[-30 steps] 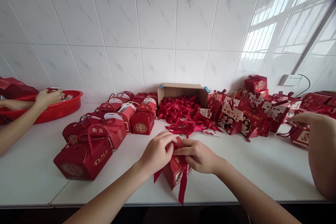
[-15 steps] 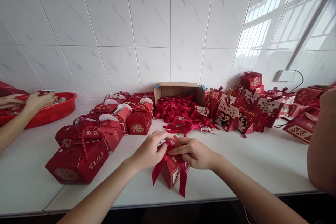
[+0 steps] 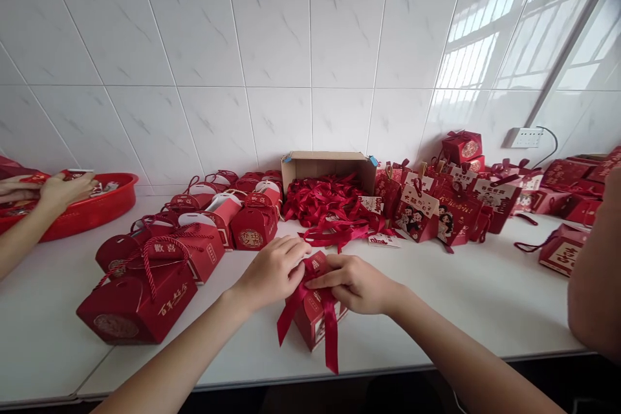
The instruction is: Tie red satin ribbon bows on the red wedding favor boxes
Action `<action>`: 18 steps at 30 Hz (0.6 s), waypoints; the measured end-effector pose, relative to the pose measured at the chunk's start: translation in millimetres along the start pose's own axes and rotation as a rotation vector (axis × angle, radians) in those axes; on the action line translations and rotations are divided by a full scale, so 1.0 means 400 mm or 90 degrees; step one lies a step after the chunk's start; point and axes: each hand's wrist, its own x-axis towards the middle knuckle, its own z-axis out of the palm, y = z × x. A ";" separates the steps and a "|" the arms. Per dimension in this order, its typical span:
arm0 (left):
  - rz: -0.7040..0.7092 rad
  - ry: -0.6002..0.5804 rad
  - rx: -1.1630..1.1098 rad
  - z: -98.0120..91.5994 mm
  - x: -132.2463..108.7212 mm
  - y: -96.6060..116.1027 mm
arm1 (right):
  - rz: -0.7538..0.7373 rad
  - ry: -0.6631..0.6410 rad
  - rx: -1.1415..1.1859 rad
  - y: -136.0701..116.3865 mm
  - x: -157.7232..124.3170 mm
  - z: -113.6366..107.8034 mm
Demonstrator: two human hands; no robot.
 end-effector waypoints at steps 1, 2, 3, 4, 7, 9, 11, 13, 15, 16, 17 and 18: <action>-0.013 -0.003 -0.049 -0.004 0.000 0.001 | -0.001 0.004 0.002 0.000 -0.001 0.000; -0.027 -0.014 -0.100 -0.007 0.001 0.001 | 0.000 0.006 0.006 0.001 -0.001 0.001; -0.036 -0.032 -0.143 -0.010 0.002 0.001 | 0.002 0.006 0.009 0.002 -0.001 0.001; -0.041 -0.057 -0.175 -0.013 0.003 0.001 | 0.004 0.005 0.013 0.003 -0.002 0.001; -0.049 -0.133 -0.211 -0.012 0.006 0.000 | 0.004 -0.006 0.027 0.004 -0.001 0.001; -0.055 -0.162 -0.220 -0.009 0.009 -0.001 | 0.002 -0.006 0.037 0.004 0.000 0.001; -0.060 -0.176 -0.229 -0.008 0.012 -0.003 | 0.002 -0.002 0.044 0.003 0.001 0.002; -0.064 -0.183 -0.223 -0.011 0.017 -0.003 | 0.002 0.000 0.051 0.003 0.001 0.003; -0.060 -0.192 -0.216 -0.018 0.024 -0.003 | -0.004 0.002 0.061 0.004 0.001 0.003; -0.054 -0.199 -0.216 -0.022 0.028 -0.002 | -0.009 0.006 0.065 0.005 0.000 0.003; -0.045 -0.208 -0.216 -0.026 0.032 -0.001 | -0.014 0.010 0.071 0.006 0.000 0.003; -0.037 -0.218 -0.214 -0.031 0.037 0.001 | -0.018 0.013 0.077 0.008 0.000 0.002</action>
